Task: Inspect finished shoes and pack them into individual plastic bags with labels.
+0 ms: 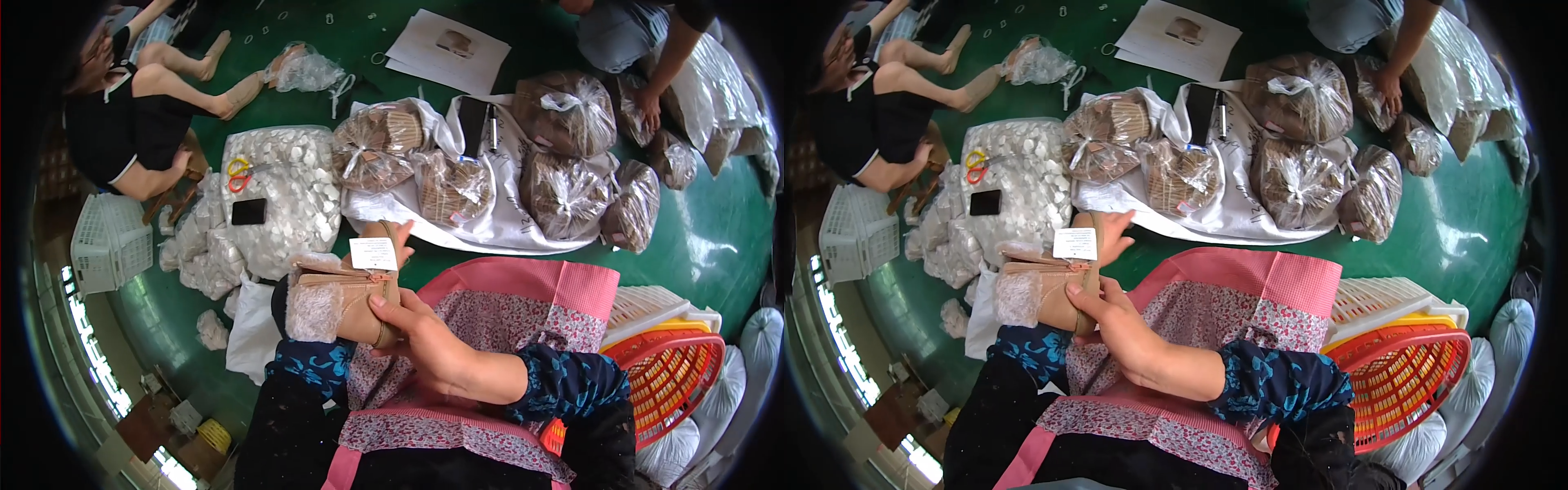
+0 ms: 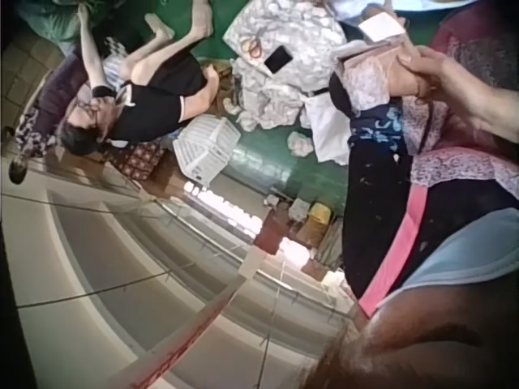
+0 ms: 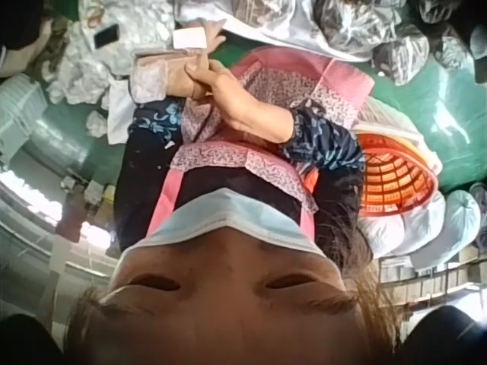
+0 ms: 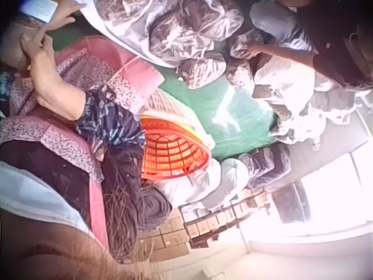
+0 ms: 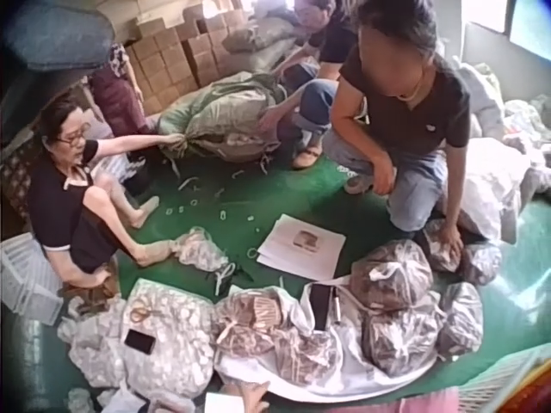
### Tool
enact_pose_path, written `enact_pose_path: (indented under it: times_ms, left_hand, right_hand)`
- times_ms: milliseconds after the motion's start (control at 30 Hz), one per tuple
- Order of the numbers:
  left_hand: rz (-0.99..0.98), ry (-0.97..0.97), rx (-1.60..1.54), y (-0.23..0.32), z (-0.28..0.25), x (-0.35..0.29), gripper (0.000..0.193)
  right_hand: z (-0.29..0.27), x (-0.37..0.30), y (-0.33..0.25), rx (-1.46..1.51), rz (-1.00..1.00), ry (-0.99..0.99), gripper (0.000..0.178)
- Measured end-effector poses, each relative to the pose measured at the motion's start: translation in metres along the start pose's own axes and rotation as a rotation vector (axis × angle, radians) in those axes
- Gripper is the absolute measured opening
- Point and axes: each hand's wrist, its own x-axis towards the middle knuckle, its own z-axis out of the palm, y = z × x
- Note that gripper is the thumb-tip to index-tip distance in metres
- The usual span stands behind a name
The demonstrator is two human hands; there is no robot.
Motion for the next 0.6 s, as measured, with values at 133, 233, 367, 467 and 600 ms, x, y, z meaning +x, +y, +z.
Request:
enact_pose_path:
  times_ms: [133,233,367,467,600]
  left_hand:
    - [-0.289,-0.126,-0.212,0.014,-0.035,0.019,0.054]
    - [-0.468,0.061,-1.065,-0.005,-0.064,0.004,0.045]
    - [-0.403,0.390,-0.085,0.026,-0.136,0.057,0.023]
    - [-0.538,0.526,-0.582,0.050,-0.149,0.065,0.023]
    - [-0.408,0.481,-1.060,0.062,-0.149,0.059,0.024]
  right_hand:
    - [-0.007,0.003,-0.013,0.077,-0.130,0.068,0.057]
    - [-0.018,0.012,-0.023,0.037,-0.332,0.085,0.057]
    - [-0.041,0.016,-0.048,-0.047,-0.586,0.341,0.073]
    - [-0.045,0.018,-0.059,-0.031,-0.641,0.316,0.078]
    - [-0.049,0.037,-0.053,-0.093,-0.710,0.328,0.078]
